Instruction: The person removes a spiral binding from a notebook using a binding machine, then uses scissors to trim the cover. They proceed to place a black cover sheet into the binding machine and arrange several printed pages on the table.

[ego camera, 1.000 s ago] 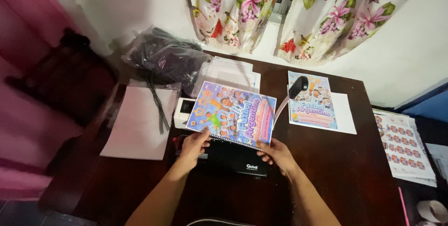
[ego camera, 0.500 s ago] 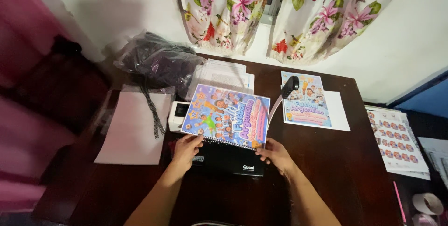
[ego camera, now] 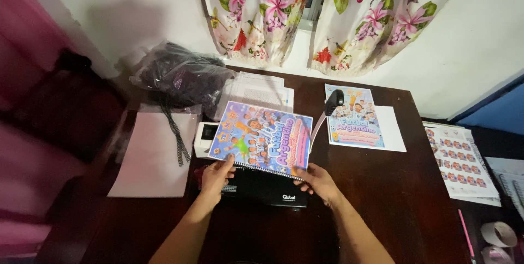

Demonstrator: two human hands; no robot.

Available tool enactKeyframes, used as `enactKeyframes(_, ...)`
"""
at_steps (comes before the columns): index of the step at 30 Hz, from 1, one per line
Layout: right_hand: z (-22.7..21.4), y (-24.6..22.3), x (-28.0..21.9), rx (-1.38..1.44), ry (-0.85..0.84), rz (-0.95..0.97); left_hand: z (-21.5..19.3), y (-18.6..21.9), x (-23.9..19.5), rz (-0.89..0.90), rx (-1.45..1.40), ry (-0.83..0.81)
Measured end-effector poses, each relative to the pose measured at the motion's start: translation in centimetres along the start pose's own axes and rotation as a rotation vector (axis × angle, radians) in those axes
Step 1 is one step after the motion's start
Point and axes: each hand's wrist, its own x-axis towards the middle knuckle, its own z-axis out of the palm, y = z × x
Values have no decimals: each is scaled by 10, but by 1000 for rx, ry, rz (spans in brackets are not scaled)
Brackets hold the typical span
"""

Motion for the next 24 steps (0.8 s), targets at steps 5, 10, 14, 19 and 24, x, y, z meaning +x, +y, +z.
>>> enactKeyframes(5,-6,11,7,-37,-46,-114,-5,-16,19,41,-166,-98)
enactKeyframes(10,3,-3,-5,33,-3,-20,-2,-6,9,6,-14,-15)
enactKeyframes(14,-4,6,2,11,-22,-110,-8,-16,18,64,-131,-101)
enactKeyframes(19,-6,15,10,61,-44,-99,-7,-1,6,50,-10,-35)
enactKeyframes(24,-5,14,9,25,-47,-137,-14,-23,32,40,-168,-110)
